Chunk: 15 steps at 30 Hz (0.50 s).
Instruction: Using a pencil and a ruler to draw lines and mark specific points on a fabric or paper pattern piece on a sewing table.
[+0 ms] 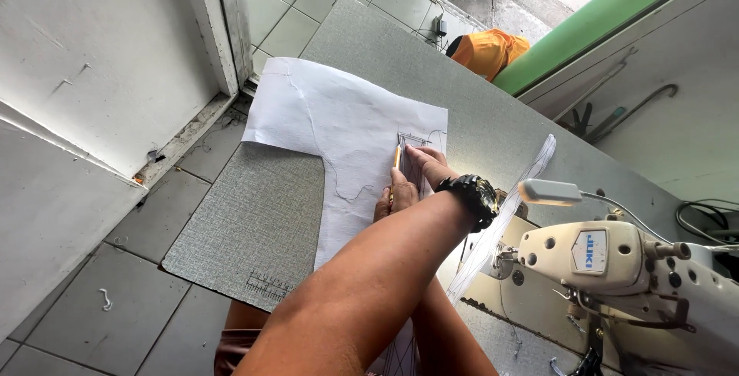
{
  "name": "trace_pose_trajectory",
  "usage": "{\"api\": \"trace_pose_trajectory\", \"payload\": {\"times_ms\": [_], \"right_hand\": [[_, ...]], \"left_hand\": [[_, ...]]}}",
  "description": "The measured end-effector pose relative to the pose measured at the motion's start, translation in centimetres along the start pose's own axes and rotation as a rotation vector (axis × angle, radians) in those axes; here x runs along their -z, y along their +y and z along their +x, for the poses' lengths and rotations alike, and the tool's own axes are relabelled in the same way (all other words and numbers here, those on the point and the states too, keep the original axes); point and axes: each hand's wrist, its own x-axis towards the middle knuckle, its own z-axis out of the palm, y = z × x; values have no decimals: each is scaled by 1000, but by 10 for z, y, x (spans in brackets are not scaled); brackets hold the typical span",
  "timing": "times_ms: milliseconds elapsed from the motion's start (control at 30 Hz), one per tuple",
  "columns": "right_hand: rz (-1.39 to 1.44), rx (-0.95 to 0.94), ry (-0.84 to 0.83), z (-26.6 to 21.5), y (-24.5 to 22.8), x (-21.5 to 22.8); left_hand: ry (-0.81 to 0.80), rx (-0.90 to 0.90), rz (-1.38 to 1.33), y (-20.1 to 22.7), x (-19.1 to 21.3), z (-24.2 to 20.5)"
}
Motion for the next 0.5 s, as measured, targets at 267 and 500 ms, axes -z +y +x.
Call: {"api": "trace_pose_trajectory", "payload": {"times_ms": [267,500], "right_hand": [[-5,-143,-65,-77,29,-2],[-128,89,8,-200,90,48]], "left_hand": [[-43,-40,50,16,1,-1],[-74,-140,49,28,1,-26]]}}
